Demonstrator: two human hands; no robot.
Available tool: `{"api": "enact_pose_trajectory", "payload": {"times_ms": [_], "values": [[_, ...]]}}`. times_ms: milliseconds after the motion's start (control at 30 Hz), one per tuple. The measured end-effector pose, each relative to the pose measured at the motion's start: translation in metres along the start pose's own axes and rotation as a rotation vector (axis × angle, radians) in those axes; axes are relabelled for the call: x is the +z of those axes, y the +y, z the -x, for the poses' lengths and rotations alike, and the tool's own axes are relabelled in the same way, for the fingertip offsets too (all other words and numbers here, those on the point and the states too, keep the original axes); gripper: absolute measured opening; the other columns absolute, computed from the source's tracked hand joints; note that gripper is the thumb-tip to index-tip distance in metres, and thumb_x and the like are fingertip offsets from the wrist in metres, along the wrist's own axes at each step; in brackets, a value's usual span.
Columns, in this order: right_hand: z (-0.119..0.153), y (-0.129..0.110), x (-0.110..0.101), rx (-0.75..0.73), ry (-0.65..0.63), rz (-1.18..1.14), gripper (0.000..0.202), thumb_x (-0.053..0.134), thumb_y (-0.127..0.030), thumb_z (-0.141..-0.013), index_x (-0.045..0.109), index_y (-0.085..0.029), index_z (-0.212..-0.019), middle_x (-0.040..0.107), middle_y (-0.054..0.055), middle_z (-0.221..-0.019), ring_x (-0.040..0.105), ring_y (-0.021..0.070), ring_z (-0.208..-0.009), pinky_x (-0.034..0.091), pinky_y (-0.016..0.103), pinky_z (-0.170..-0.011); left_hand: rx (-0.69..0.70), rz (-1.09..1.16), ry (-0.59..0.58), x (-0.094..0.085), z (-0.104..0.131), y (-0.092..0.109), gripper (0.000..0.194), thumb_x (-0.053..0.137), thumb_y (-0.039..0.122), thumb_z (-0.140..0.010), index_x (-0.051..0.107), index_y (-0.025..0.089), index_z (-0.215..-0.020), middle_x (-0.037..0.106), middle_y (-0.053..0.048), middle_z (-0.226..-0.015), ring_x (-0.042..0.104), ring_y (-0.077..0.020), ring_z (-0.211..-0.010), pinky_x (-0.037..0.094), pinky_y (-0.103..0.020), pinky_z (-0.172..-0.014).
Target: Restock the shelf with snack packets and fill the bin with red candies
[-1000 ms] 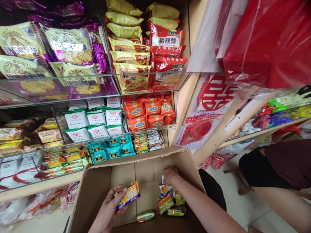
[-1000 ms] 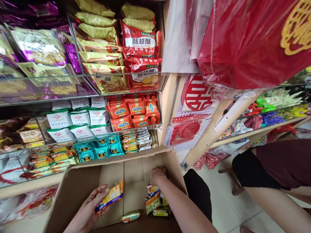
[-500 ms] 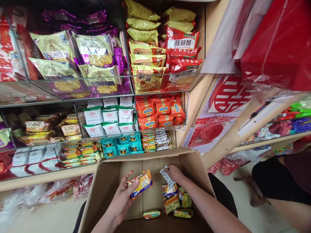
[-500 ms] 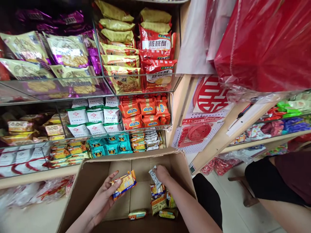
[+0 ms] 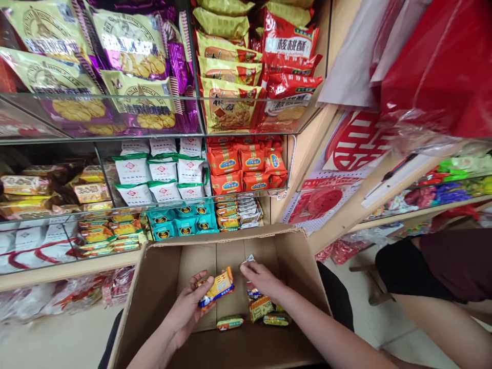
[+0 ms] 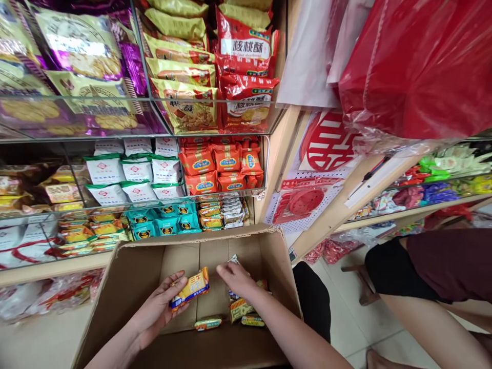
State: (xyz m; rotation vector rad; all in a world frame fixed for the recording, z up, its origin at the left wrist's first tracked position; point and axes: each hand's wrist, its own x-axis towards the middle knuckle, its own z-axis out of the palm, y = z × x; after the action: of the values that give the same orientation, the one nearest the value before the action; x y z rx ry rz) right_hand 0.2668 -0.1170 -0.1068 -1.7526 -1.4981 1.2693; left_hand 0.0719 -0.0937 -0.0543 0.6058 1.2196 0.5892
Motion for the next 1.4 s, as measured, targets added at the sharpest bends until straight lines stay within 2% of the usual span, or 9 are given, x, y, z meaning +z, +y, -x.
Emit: {"api": "enact_pose_trajectory", "payload": {"times_ms": [100,233,333,467,567,800,967,1167,1400], "values": [[0.003,-0.008,0.004,0.040,-0.143,-0.098,0.051,0.016,-0.049,-0.085,0.052,-0.018,-0.104,0.063,0.005,-0.090,0.059,0.0134,-0.072,0.043,0.024,-0.061,-0.032,-0.093,-0.031,0.007,0.002,-0.007,0.054,0.069,0.038,-0.058,0.043,0.025,-0.104,0.060,-0.001,-0.086,0.059,-0.0146,-0.070,0.044,-0.024,-0.056],[-0.016,-0.004,-0.018,0.204,0.089,0.406,0.036,0.041,-0.042,-0.079,0.060,-0.014,-0.092,0.061,0.011,-0.097,0.055,0.0193,-0.091,0.039,0.025,-0.073,0.070,-0.121,0.045,0.004,0.006,-0.004,0.049,0.068,0.038,-0.060,0.045,0.024,-0.100,0.060,-0.001,-0.081,0.058,-0.0128,-0.066,0.043,-0.022,-0.055],[-0.030,0.011,-0.025,0.306,0.081,0.476,0.029,0.055,-0.035,-0.069,0.063,-0.012,-0.086,0.062,0.014,-0.094,0.056,0.0229,-0.089,0.040,0.025,-0.069,0.059,-0.075,0.093,-0.008,0.006,0.000,0.044,0.068,0.035,-0.060,0.047,0.023,-0.097,0.061,-0.001,-0.082,0.059,-0.0128,-0.069,0.044,-0.022,-0.057],[-0.036,0.026,-0.017,0.282,0.020,0.470,0.030,0.057,-0.034,-0.066,0.064,-0.009,-0.082,0.063,0.014,-0.089,0.058,0.0236,-0.082,0.040,0.026,-0.064,0.044,-0.078,0.101,-0.024,0.006,-0.003,0.041,0.067,0.028,-0.061,0.049,0.023,-0.098,0.062,-0.002,-0.079,0.060,-0.0145,-0.069,0.045,-0.024,-0.058],[-0.029,0.021,-0.014,0.191,0.040,0.448,0.027,0.053,-0.030,-0.071,0.062,-0.011,-0.087,0.061,0.011,-0.094,0.056,0.0210,-0.087,0.038,0.025,-0.069,0.040,-0.123,-0.023,-0.027,0.009,-0.002,0.036,0.062,0.028,-0.066,0.051,0.022,-0.100,0.063,-0.002,-0.077,0.060,-0.0160,-0.069,0.045,-0.025,-0.060],[0.012,-0.033,-0.008,-0.037,0.006,-0.199,0.027,0.050,-0.037,-0.073,0.052,-0.013,-0.086,0.059,0.002,-0.075,0.054,0.0134,-0.066,0.041,0.022,-0.057,0.077,-0.149,-0.440,-0.009,0.023,0.008,0.031,0.055,0.017,-0.068,0.057,0.020,-0.100,0.053,-0.005,-0.112,0.055,-0.0167,-0.082,0.042,-0.025,-0.069],[0.048,-0.068,-0.002,-0.310,0.303,0.047,0.021,0.054,-0.025,-0.069,0.054,-0.018,-0.089,0.054,0.005,-0.087,0.050,0.0171,-0.084,0.039,0.028,-0.075,0.091,0.063,-0.649,0.007,0.041,0.010,0.052,0.057,0.017,-0.063,0.047,0.024,-0.113,0.049,-0.004,-0.117,0.052,-0.0218,-0.094,0.040,-0.030,-0.078],[0.077,-0.078,-0.006,-0.468,0.117,-0.164,0.040,0.054,-0.015,-0.066,0.053,-0.024,-0.104,0.037,0.006,-0.124,0.035,0.0184,-0.115,0.027,0.031,-0.095,0.079,0.012,-0.788,0.013,0.055,0.020,0.073,0.063,0.018,-0.055,0.036,0.029,-0.121,0.052,-0.003,-0.109,0.055,-0.0234,-0.086,0.041,-0.032,-0.074],[0.090,-0.085,-0.002,-0.308,0.034,-0.888,0.019,0.054,-0.033,-0.071,0.058,-0.021,-0.086,0.032,0.005,-0.131,0.035,0.0226,-0.117,0.033,0.034,-0.090,0.192,-0.445,-0.768,0.024,0.072,0.033,0.066,0.057,0.009,-0.062,0.034,0.031,-0.120,0.053,-0.002,-0.095,0.053,-0.0221,-0.081,0.043,-0.028,-0.065]]}}
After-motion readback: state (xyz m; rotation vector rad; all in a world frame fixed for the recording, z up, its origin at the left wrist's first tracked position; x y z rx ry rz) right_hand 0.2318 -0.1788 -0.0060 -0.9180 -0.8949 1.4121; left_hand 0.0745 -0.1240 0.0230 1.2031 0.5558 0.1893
